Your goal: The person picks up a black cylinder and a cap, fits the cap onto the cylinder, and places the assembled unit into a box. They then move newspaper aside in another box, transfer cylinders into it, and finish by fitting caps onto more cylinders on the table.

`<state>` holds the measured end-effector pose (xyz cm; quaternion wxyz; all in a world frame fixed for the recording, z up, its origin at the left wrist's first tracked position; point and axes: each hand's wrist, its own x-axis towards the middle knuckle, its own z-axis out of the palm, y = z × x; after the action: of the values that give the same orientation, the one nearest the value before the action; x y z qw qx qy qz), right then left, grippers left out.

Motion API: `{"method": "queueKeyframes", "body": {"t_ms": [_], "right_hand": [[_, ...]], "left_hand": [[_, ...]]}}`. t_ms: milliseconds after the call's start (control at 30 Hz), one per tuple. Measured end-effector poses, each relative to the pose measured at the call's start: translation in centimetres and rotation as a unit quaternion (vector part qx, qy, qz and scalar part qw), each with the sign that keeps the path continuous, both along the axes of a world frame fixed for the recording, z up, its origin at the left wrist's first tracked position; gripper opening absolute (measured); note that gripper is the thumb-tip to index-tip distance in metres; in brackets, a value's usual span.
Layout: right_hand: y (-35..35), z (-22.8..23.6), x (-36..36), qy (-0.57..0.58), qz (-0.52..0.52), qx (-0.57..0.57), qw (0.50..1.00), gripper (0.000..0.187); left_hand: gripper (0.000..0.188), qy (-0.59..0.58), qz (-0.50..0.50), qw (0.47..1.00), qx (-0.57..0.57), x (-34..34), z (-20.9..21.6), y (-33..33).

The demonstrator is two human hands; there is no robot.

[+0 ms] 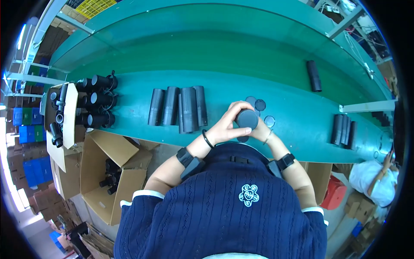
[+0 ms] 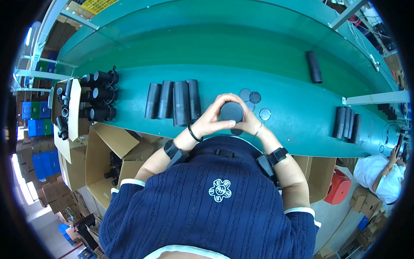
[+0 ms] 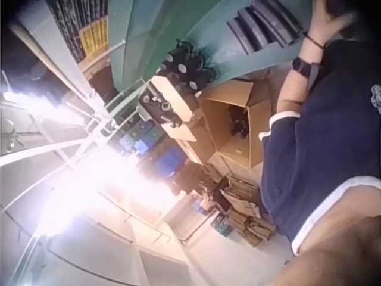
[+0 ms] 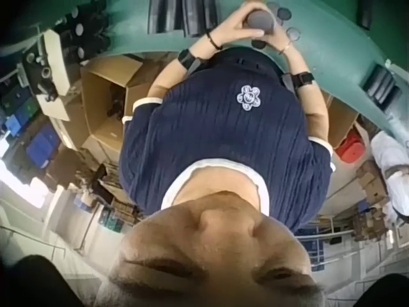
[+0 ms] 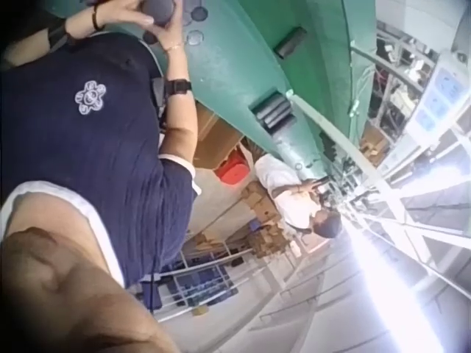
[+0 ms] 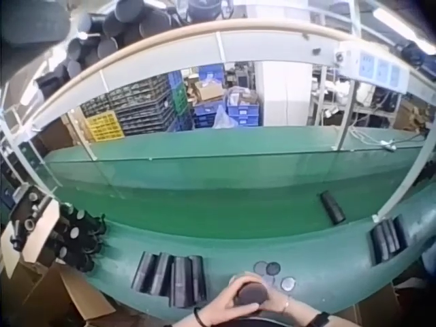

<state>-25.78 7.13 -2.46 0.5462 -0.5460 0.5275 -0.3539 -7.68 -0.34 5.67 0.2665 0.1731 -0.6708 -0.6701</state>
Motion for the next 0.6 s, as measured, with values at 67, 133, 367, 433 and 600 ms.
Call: {"method": "queueKeyframes", "body": {"t_ms": [67, 133, 367, 433, 600], "right_hand": [[-1.4, 1.1, 0.2, 0.038, -0.074, -0.144, 0.986, 0.079], [-2.3, 1.1, -0.3, 0.071, -0.107, -0.226, 0.966, 0.069], [-1.6, 2.3, -4.8, 0.347, -0.230, -0.301, 0.858, 0.071], [-2.0, 2.5, -5.4, 0.383, -0.222, -0.318, 0.838, 0.071], [-4.7, 2.6, -10.3, 0.439, -0.233, -0.184, 0.848, 0.064]], "left_hand": [[0.055, 0.033, -0.045, 0.998, 0.002, 0.0, 0.3, -0.3], [0.055, 0.040, -0.086, 0.993, -0.078, -0.2, 0.3, -1.0], [0.055, -0.018, -0.092, 0.991, 0.099, 1.4, -0.5, -2.8], [0.055, -0.016, -0.070, 0.991, 0.111, 1.4, -1.2, -2.9], [0.059, -0.259, 0.345, 0.846, -0.313, 4.6, -4.7, -4.6]]}}
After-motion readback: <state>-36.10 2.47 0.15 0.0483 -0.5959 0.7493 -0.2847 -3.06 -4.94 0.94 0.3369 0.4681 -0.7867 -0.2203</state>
